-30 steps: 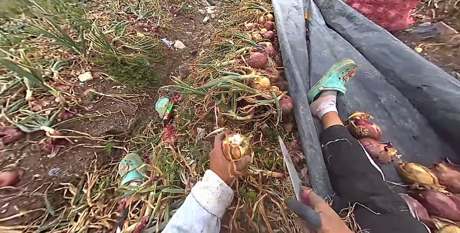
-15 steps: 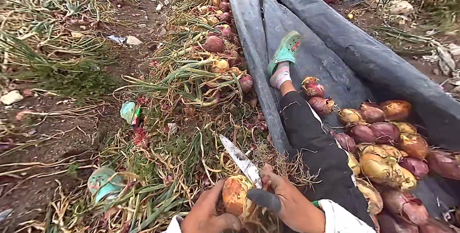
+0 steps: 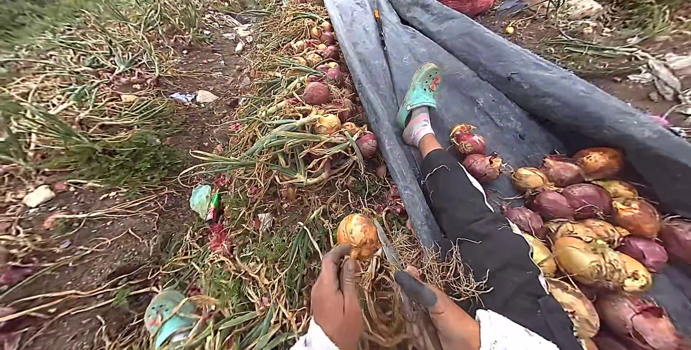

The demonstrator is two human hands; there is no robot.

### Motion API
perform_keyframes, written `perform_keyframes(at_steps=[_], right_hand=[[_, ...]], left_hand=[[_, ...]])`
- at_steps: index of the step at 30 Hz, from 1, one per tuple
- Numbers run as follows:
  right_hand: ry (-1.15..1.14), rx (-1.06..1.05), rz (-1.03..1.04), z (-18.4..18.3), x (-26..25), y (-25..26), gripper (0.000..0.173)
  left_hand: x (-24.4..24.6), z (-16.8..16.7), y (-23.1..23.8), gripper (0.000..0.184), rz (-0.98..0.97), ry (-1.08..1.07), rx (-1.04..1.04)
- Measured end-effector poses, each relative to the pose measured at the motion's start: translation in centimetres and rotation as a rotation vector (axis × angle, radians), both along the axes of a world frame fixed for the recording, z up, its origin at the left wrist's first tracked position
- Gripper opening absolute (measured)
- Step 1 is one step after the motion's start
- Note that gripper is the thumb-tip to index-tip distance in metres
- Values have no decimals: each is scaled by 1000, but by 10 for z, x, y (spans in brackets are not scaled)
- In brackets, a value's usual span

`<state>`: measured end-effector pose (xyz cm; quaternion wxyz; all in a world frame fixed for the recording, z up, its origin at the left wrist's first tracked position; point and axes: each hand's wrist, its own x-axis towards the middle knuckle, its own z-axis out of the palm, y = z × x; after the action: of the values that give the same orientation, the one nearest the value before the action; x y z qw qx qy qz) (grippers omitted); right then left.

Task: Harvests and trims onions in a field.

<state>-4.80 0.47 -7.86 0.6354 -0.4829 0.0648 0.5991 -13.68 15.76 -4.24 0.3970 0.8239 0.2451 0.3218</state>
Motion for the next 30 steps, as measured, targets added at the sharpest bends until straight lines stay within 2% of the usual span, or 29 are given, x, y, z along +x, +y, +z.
perform_keyframes(at_steps=[2,4,8,10,11,13,16,17,19,21,22,24,27,30], right_hand=[[55,72,-6,-3,-2,-1,30],[127,124,-51,-4,0,-3,34],[206,-35,-94,-1,5,-4,44],[159,-41,-125,6,13,-9,46],[91,-10,-177,13,20,-13,48],[-145,83,-354,29,38,-23,52],[-445,189,-595,49,77,-41,52],[-456,217,-635,52,89,-46,53],[-427,263,-676,51,107,-56,55],[-526,362,-710,37,116,-69,49],[-614,414,-736,32,119,-75,41],[-674,412,-771,37,123,-84,35],[-547,458,-717,23,125,-86,31],[-345,527,-579,18,108,-63,28]], left_hand=[[8,-4,-6,26,-224,24,385],[3,-10,-12,19,-381,111,584],[-9,-5,-24,17,-496,489,415],[13,-6,-25,18,-538,540,339],[32,-5,-24,16,-569,496,349],[88,1,-18,12,-642,238,498],[186,32,-20,12,-821,-131,725],[210,40,-25,13,-884,-158,757],[245,44,-34,16,-974,-65,753],[272,45,-30,22,-906,199,633],[288,47,-15,26,-797,398,531],[310,36,33,28,-503,607,445],[317,10,104,35,-165,886,428],[303,-6,135,47,-14,1071,310]])
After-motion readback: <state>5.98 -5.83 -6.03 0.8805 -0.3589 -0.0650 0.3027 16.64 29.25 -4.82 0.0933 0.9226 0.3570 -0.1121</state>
